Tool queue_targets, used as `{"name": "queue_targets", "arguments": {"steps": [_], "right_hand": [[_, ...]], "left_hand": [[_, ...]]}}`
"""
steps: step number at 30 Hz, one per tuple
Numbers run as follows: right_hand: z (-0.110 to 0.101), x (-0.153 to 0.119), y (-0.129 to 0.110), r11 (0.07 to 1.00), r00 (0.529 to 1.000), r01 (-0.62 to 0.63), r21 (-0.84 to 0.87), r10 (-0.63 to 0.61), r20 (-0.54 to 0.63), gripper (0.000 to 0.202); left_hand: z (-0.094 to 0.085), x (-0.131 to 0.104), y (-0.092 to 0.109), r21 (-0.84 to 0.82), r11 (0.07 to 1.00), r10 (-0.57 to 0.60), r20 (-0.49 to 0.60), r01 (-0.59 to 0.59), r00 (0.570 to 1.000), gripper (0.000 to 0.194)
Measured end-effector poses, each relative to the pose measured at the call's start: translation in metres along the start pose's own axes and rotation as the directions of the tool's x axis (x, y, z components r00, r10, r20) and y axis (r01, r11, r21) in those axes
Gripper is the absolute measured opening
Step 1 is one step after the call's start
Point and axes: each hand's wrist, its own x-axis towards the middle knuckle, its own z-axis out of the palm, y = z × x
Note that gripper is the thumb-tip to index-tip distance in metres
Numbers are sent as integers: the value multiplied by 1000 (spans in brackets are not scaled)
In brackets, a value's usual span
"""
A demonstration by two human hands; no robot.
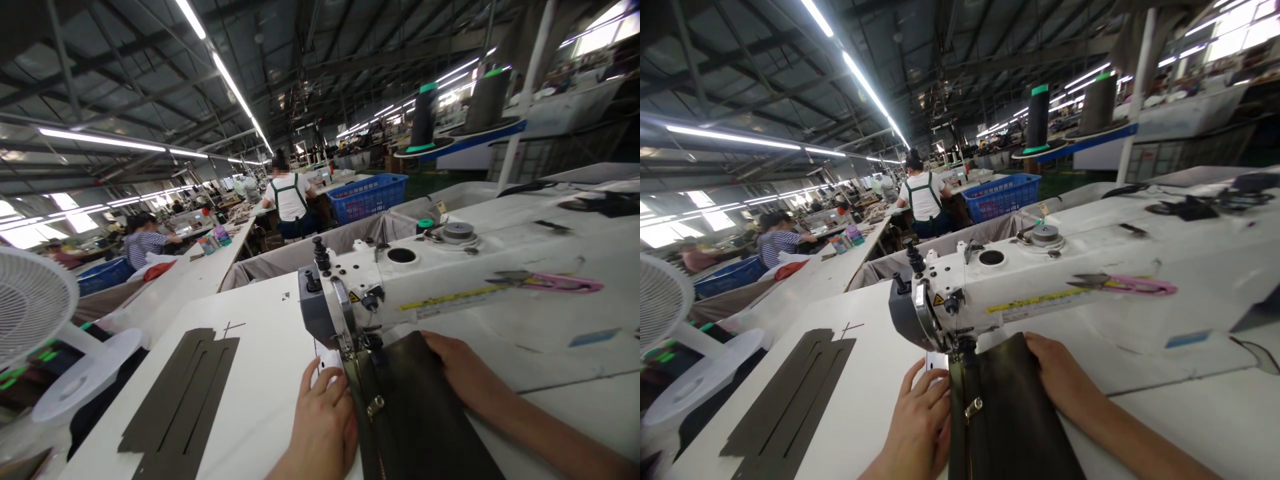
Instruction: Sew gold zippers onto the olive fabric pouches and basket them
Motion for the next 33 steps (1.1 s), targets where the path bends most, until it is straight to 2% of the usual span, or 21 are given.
{"name": "queue_targets", "arguments": {"steps": [4, 6, 8, 12, 16, 18, 21, 22, 23, 25, 29, 31, 33], "right_hand": [[-7, 2, 7, 997, 998, 33, -75, -37, -57, 22], [-9, 3, 12, 995, 994, 23, -100, -34, -103, 33], [-8, 2, 16, 976, 989, 11, -217, -43, -144, 42], [0, 4, 23, 809, 982, 20, -587, -126, -139, 36], [5, 4, 17, 709, 971, 37, -704, -192, -142, 28], [11, 0, 4, 646, 937, 86, -759, -311, -158, 27], [29, -12, -20, 574, 801, 345, -743, -592, -85, 26], [37, -17, -27, 572, 759, 437, -694, -648, -56, 24], [45, -21, -31, 587, 738, 505, -632, -674, -36, 24], [59, -26, -33, 631, 742, 547, -551, -669, -29, 24], [70, -29, -24, 656, 771, 520, -547, -636, -30, 27], [70, -27, -20, 649, 774, 535, -540, -633, 6, 34], [69, -26, -19, 645, 777, 553, -528, -628, 47, 37]], "left_hand": [[-1, -2, 0, -22, 999, -29, -1, 29, 1000, 18], [1, -3, 0, -38, 999, -31, -14, 30, 999, 18], [2, -4, 0, -49, 999, -25, -25, 24, 999, 17], [2, -4, -1, -23, 1000, -19, -17, 19, 1000, 15], [2, -5, 0, -18, 999, -46, -12, 46, 999, 14], [3, -6, 0, -33, 998, -63, -20, 62, 998, 13], [4, -7, 0, -62, 995, -75, -20, 74, 997, 15], [3, -7, 0, -68, 995, -77, -20, 75, 997, 16], [2, -6, 0, -70, 995, -76, -16, 75, 997, 17], [0, -6, 1, -67, 994, -82, -4, 81, 997, 19], [-2, -9, -1, -28, 991, -130, -31, 129, 991, 30], [0, -11, -4, 6, 996, -85, -37, 85, 996, 39], [3, -13, -8, 31, 999, 10, -16, -9, 1000, 41]]}}
